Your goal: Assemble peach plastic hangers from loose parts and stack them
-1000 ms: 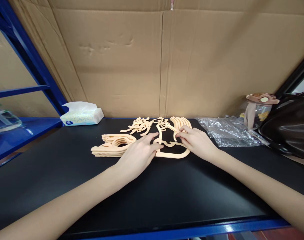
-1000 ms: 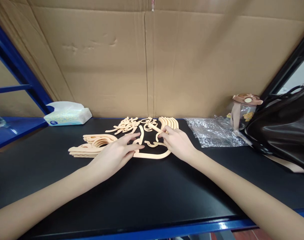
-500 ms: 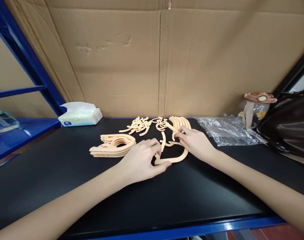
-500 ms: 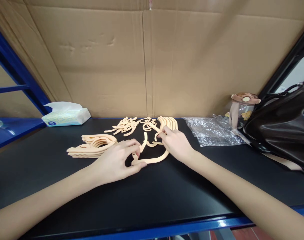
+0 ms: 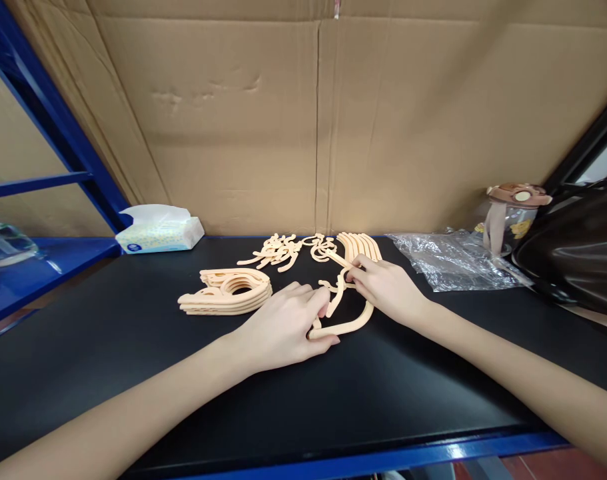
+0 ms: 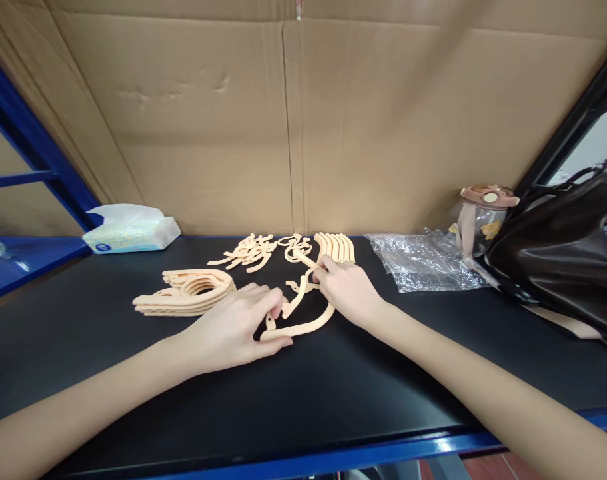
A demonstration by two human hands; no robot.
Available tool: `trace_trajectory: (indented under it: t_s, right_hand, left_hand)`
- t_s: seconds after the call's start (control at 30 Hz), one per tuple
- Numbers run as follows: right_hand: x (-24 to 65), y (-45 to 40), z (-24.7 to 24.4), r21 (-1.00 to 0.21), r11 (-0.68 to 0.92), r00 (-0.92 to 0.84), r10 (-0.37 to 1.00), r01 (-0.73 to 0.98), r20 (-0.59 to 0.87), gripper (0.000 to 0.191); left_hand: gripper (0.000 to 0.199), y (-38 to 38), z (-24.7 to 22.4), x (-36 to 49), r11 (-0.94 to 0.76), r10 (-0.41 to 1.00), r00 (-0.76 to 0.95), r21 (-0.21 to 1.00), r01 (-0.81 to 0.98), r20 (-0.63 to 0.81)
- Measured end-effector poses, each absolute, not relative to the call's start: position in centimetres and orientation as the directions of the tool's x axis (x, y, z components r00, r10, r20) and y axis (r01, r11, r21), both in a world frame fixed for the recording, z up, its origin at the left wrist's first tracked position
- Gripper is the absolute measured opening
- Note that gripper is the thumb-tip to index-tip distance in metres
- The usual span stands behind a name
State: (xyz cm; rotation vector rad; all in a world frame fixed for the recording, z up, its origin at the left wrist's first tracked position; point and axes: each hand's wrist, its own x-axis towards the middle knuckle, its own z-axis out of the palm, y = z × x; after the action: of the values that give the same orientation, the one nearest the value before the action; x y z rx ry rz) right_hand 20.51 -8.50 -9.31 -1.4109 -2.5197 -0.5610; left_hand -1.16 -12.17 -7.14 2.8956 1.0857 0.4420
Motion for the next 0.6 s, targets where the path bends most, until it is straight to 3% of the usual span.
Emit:
trace_trajectory:
  t_s: [0.6]
  right_hand:
    - [20.33,-8.78,-9.13,0.199,0.521,-0.557,0.751,0.83,0.355,0.018]
  left_hand:
    - [0.013,-12.21,-6.72,-1.07,-0.837,0.547,0.812,0.097,0.539,0.203]
